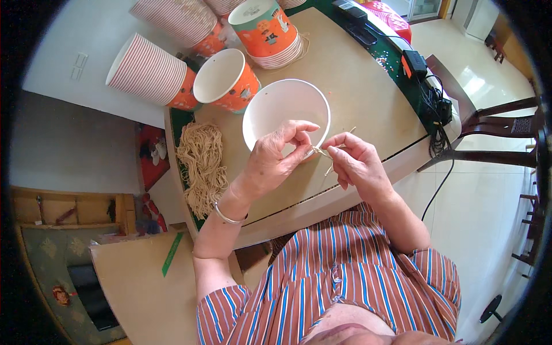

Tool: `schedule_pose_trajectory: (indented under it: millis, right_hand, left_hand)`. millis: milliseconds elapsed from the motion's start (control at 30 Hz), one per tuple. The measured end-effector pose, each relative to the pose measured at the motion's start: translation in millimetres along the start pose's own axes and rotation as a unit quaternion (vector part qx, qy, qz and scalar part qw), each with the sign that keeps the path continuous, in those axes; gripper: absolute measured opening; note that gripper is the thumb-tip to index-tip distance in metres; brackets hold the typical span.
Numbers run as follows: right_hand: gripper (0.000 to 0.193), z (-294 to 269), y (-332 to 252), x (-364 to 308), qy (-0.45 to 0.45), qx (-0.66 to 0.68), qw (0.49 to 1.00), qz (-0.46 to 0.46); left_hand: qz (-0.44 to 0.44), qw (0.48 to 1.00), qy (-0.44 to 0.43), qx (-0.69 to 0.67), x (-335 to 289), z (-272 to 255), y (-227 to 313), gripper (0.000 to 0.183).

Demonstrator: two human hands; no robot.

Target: Attaching a string handle to a paper bucket by threading and tying it through pre-made holes.

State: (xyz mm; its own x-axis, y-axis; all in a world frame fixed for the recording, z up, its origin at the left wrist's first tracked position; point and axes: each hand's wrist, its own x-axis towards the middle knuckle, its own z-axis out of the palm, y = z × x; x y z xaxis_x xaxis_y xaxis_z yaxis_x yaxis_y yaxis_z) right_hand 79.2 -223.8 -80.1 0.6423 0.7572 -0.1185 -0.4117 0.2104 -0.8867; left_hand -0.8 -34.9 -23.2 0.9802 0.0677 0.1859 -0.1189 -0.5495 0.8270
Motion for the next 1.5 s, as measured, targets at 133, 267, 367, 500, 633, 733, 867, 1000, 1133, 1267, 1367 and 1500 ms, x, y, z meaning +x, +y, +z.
schedule_pose_trajectory:
  millis: [133, 267, 367, 500, 633, 733, 867, 1000, 1133, 1267, 1367, 1500]
  right_hand:
    - [0.021, -0.9, -6.2, -0.8, -0.024, 0.0, 0.999, 0.025]
    - [0.02, -3.5, -8.8, 0.1, -0.046, 0.035, 0.993, 0.098]
    - [0.019, -6.6, -9.0, 1.6, -0.064, 0.07, 0.988, 0.125]
    - [0.018, -6.5, -4.7, 3.8, -0.067, 0.083, 0.986, 0.131]
    - [0.018, -6.8, -6.0, 2.9, -0.069, 0.086, 0.985, 0.134]
    - [0.018, -6.7, -7.1, 0.9, -0.065, 0.095, 0.984, 0.133]
    - [0.021, -7.7, -2.7, 1.1, -0.076, 0.101, 0.984, 0.125]
    - [0.023, -4.4, -7.3, 2.0, -0.099, 0.098, 0.982, 0.129]
    - [0.024, -5.2, -2.7, 4.4, -0.104, 0.105, 0.981, 0.122]
    - [0.022, -5.4, -1.8, 1.6, -0.089, 0.122, 0.981, 0.12]
    - [0.02, -3.5, -1.7, 1.2, -0.076, 0.129, 0.981, 0.124]
    - [0.018, -3.8, -0.5, 0.9, -0.065, 0.127, 0.981, 0.131]
  left_hand:
    - [0.003, 1.0, -0.003, 0.028, -1.0, -0.9, 2.6, 0.032]
    - [0.033, 0.999, -0.003, 0.04, 0.3, 0.4, 1.3, 0.034]
    - [0.042, 0.998, -0.004, 0.051, 0.9, 0.6, 0.4, 0.035]
    - [0.039, 0.997, -0.002, 0.059, 0.1, 0.6, -0.3, 0.036]
    - [0.041, 0.997, -0.004, 0.059, 0.2, 0.8, -1.7, 0.036]
    - [0.039, 0.997, -0.005, 0.06, 0.6, 1.0, -0.5, 0.036]
    - [0.035, 0.997, -0.01, 0.062, 1.3, 0.7, 1.8, 0.035]
    - [0.03, 0.999, -0.008, 0.044, 0.3, 0.8, -0.3, 0.035]
    - [0.027, 0.998, -0.009, 0.055, -0.2, -0.1, 0.9, 0.034]
    - [0.027, 0.998, -0.014, 0.052, 1.3, 0.8, 3.6, 0.033]
    - [0.034, 0.997, -0.012, 0.062, 0.6, 0.1, 2.9, 0.032]
    - [0.034, 0.998, -0.015, 0.058, 0.2, -0.2, 2.8, 0.032]
